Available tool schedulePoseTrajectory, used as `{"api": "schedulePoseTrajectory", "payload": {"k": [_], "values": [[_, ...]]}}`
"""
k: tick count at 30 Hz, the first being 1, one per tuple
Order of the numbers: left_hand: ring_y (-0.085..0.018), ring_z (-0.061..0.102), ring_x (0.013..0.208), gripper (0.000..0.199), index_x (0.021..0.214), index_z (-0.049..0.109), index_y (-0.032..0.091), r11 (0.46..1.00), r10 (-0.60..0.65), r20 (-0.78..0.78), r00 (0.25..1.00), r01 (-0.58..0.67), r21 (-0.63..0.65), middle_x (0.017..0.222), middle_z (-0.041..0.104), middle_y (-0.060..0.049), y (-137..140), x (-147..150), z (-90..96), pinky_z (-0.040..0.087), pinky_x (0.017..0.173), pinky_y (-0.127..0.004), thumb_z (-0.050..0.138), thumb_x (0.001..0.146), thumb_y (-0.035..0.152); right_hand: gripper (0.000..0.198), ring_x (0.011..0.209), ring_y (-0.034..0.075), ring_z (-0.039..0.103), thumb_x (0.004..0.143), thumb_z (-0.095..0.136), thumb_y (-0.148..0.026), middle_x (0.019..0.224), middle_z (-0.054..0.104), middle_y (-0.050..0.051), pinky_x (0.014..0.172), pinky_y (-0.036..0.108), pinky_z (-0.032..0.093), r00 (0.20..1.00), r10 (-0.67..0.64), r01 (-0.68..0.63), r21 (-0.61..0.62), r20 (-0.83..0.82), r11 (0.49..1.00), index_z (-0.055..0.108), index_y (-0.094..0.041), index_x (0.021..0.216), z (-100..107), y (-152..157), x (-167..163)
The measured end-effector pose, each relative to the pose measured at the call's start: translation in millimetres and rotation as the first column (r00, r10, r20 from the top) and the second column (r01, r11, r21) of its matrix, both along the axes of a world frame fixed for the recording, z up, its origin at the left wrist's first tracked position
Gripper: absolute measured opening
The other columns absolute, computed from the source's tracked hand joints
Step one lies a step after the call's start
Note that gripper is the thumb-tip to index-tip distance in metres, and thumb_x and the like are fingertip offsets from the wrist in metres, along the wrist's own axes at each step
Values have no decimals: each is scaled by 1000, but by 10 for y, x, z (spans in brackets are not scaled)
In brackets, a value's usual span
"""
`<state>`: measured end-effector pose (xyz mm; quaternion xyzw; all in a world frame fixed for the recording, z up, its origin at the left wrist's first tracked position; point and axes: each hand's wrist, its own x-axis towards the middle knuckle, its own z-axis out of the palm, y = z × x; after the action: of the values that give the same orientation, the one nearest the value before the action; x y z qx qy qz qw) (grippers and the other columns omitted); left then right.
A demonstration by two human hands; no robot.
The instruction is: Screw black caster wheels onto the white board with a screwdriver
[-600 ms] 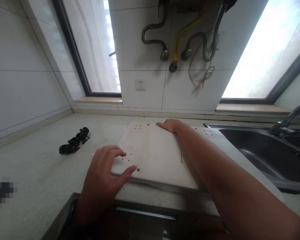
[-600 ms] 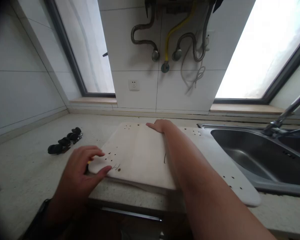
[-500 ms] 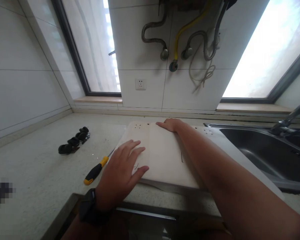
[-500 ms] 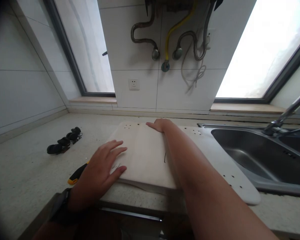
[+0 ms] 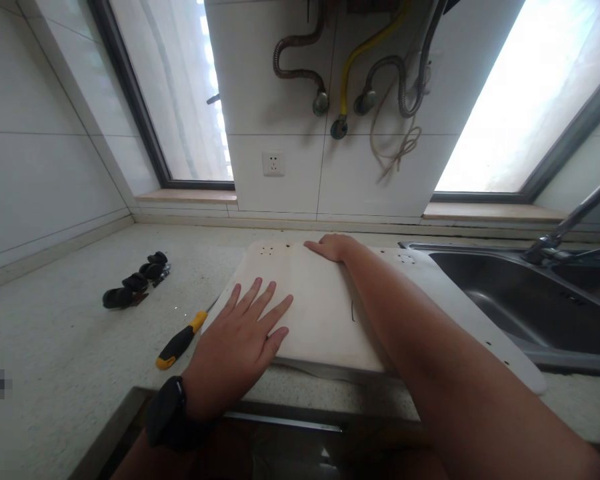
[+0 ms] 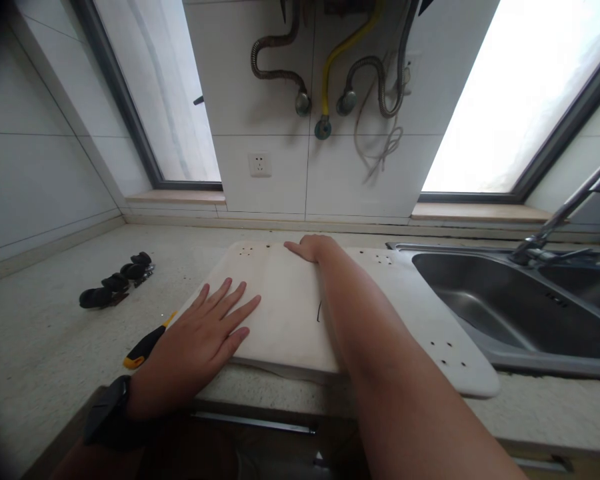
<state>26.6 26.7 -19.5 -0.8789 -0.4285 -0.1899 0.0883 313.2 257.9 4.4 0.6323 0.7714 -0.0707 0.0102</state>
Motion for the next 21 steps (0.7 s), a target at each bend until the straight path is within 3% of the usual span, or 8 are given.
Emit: {"api": "schedulePoseTrajectory", "payload": {"k": [11,21], "values": [[-33,29,159,54,162,37,34,984,87,-27,996,-90,-153,170,35,-8,39,-132,-212,27,127,-63,34,109,46,92,139,36,57,90,32,-86,150,60,20,115,54,40,998,-25,25,17,54,1000,67,-16,139,-14,114,-265],[-35,29,158,55,159,43,33,994,58,-30,998,-60,-94,166,43,-7,13,-11,1,23,128,-65,36,108,50,87,138,35,57,97,25,-79,148,62,19,115,54,40,999,-44,44,33,17,998,66,-15,139,1,-25,-73]]}}
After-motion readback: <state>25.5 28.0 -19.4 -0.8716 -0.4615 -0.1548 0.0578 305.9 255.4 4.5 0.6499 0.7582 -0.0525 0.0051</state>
